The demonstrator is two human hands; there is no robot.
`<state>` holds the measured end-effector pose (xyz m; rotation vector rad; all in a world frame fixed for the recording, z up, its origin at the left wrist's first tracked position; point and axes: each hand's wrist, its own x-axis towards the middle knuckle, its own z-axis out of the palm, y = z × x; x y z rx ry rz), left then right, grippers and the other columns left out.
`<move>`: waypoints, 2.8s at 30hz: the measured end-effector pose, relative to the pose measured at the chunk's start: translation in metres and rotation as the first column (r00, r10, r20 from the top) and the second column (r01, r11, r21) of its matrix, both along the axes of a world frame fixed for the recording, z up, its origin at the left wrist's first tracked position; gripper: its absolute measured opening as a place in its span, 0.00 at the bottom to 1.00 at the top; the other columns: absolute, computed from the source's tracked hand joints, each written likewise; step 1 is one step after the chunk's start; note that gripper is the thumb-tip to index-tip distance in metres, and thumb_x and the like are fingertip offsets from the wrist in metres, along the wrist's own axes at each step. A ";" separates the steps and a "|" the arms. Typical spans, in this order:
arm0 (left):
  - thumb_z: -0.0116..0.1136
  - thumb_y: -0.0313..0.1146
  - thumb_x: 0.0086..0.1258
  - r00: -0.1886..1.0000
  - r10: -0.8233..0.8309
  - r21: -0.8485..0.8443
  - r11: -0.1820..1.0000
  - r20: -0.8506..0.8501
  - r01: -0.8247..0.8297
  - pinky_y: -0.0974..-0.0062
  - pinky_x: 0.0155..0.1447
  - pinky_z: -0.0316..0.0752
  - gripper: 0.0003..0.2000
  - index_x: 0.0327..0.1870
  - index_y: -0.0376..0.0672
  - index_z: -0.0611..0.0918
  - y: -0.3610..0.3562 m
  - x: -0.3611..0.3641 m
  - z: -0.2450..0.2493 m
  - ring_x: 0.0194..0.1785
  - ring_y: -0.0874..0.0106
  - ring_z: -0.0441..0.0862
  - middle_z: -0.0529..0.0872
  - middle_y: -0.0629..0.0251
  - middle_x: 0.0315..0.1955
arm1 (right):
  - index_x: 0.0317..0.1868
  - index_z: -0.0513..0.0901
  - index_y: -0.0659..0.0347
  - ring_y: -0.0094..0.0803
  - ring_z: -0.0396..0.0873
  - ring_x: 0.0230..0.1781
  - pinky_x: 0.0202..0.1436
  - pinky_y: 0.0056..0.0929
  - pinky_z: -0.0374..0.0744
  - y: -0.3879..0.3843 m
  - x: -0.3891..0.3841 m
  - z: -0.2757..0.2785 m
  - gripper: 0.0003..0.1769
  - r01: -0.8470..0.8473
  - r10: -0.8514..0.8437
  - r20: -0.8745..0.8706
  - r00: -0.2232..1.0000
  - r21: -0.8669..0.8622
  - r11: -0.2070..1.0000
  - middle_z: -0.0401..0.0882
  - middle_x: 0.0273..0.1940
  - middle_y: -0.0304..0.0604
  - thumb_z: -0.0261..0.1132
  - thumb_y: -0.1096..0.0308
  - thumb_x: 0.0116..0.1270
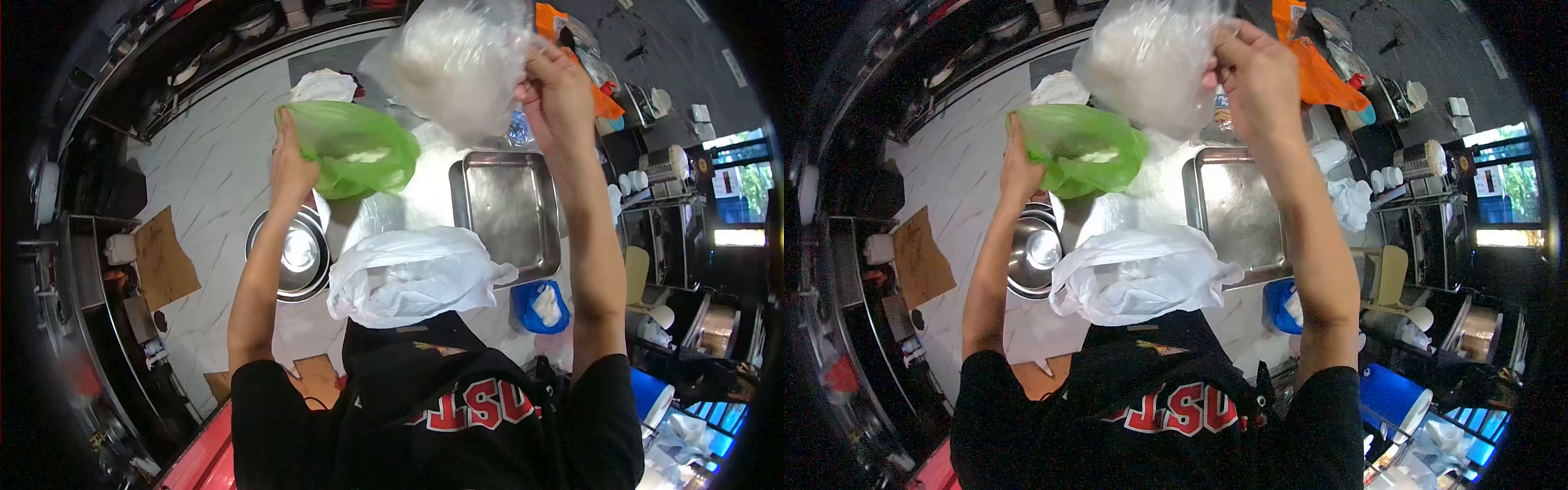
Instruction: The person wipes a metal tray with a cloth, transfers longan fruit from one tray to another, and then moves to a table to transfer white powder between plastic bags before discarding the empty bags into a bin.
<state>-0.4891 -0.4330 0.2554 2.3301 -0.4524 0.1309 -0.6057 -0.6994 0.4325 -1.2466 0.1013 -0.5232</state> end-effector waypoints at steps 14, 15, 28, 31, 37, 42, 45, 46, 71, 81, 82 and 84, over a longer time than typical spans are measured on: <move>0.55 0.13 0.41 0.914 -0.374 -0.296 0.901 -0.157 0.318 0.76 0.63 0.64 0.54 0.71 0.43 0.37 -0.012 -0.023 -0.007 0.65 0.63 0.63 0.59 0.50 0.66 | 0.38 0.74 0.73 0.33 0.75 0.26 0.26 0.25 0.77 -0.009 0.024 -0.141 0.07 0.364 -0.286 -0.272 0.919 0.307 0.879 0.74 0.33 0.46 0.59 0.79 0.59; 0.55 0.13 0.39 0.932 -0.362 -0.258 0.903 -0.025 0.344 0.75 0.69 0.54 0.55 0.72 0.46 0.37 -0.011 -0.027 -0.009 0.72 0.63 0.49 0.47 0.50 0.71 | 0.38 0.73 0.74 0.34 0.76 0.26 0.26 0.27 0.79 -0.010 0.025 -0.154 0.07 0.396 -0.306 -0.318 0.897 0.276 0.876 0.74 0.33 0.47 0.58 0.79 0.59; 0.45 0.10 0.45 0.883 -0.461 -0.378 0.835 -0.087 0.399 0.76 0.70 0.51 0.47 0.72 0.49 0.50 0.003 -0.044 0.029 0.73 0.65 0.50 0.50 0.54 0.71 | 0.58 0.64 0.68 0.53 0.72 0.46 0.50 0.45 0.73 0.072 -0.009 -0.129 0.32 0.095 -0.459 0.029 0.888 -0.988 0.122 0.72 0.44 0.59 0.66 0.62 0.58; 0.43 0.13 0.45 0.869 -0.490 -0.401 0.811 -0.067 0.426 0.76 0.61 0.65 0.44 0.71 0.52 0.55 -0.001 -0.051 0.040 0.71 0.59 0.55 0.56 0.57 0.70 | 0.61 0.61 0.64 0.54 0.71 0.48 0.52 0.44 0.71 0.098 -0.011 -0.136 0.35 -0.227 -0.323 -0.270 0.907 -0.960 0.166 0.73 0.45 0.59 0.66 0.60 0.57; 0.40 0.13 0.46 0.916 -0.387 0.029 0.922 0.102 0.386 0.70 0.53 0.72 0.39 0.66 0.54 0.67 0.022 -0.066 0.048 0.62 0.54 0.69 0.62 0.51 0.66 | 0.62 0.62 0.59 0.48 0.70 0.53 0.51 0.43 0.71 0.052 -0.017 -0.134 0.36 -0.347 -0.243 -0.452 0.858 -0.860 0.374 0.71 0.51 0.58 0.67 0.60 0.54; 0.54 0.23 0.52 0.948 -0.229 0.021 0.971 -0.222 0.240 0.63 0.56 0.69 0.32 0.64 0.44 0.67 0.032 -0.067 0.015 0.59 0.49 0.70 0.64 0.39 0.61 | 0.63 0.62 0.56 0.48 0.67 0.58 0.50 0.43 0.71 0.068 -0.092 -0.072 0.41 -0.152 -0.092 -0.154 0.984 -0.988 0.022 0.69 0.54 0.56 0.69 0.54 0.51; 0.63 0.31 0.50 0.970 -0.244 0.009 0.970 -0.018 0.244 0.61 0.58 0.68 0.37 0.65 0.38 0.64 0.025 -0.084 0.012 0.58 0.46 0.70 0.69 0.35 0.56 | 0.67 0.59 0.51 0.50 0.66 0.58 0.49 0.46 0.71 0.084 -0.149 -0.068 0.47 -0.327 -0.076 -0.318 0.945 -0.932 -0.157 0.65 0.59 0.55 0.70 0.49 0.48; 0.67 0.35 0.48 0.950 -0.292 0.110 0.954 0.112 0.281 0.60 0.59 0.67 0.41 0.65 0.35 0.62 0.021 -0.090 0.011 0.57 0.45 0.70 0.71 0.34 0.53 | 0.68 0.58 0.46 0.51 0.66 0.58 0.48 0.46 0.71 0.083 -0.161 -0.081 0.49 -0.334 -0.121 -0.312 0.942 -0.903 -0.270 0.62 0.61 0.55 0.71 0.50 0.46; 0.47 0.15 0.52 0.752 0.528 -0.455 0.599 -0.395 -0.659 0.74 0.36 0.80 0.34 0.67 0.36 0.62 0.410 -0.171 0.084 0.39 0.71 0.81 0.79 0.55 0.48 | 0.59 0.73 0.60 0.46 0.75 0.40 0.49 0.31 0.72 0.247 -0.062 -0.067 0.35 -0.561 0.430 -0.463 0.775 -0.817 0.131 0.75 0.44 0.54 0.58 0.76 0.42; 0.41 0.18 0.55 0.692 0.610 -0.455 0.527 -0.386 -0.718 0.77 0.41 0.74 0.19 0.49 0.32 0.76 0.652 -0.180 0.025 0.41 0.74 0.79 0.81 0.61 0.38 | 0.67 0.61 0.50 0.51 0.57 0.67 0.66 0.34 0.62 0.526 0.063 -0.088 0.47 -0.583 0.502 -0.517 0.694 -0.812 -0.030 0.59 0.64 0.59 0.63 0.78 0.41; 0.41 0.18 0.55 0.698 0.599 -0.458 0.531 -0.393 -0.713 0.77 0.41 0.74 0.19 0.49 0.32 0.76 0.664 -0.176 0.029 0.41 0.74 0.79 0.81 0.61 0.38 | 0.68 0.60 0.51 0.51 0.59 0.66 0.66 0.34 0.61 0.552 0.076 -0.085 0.48 -0.614 0.526 -0.520 0.673 -0.790 0.004 0.59 0.63 0.58 0.64 0.78 0.40; 0.47 0.25 0.55 0.709 0.477 -0.598 0.391 -0.519 -0.700 0.76 0.43 0.70 0.14 0.41 0.34 0.79 0.690 -0.163 0.029 0.38 0.73 0.78 0.82 0.62 0.33 | 0.68 0.59 0.51 0.51 0.60 0.64 0.66 0.34 0.61 0.594 0.100 -0.084 0.50 -0.646 0.541 -0.530 0.653 -0.763 0.032 0.59 0.62 0.56 0.65 0.78 0.39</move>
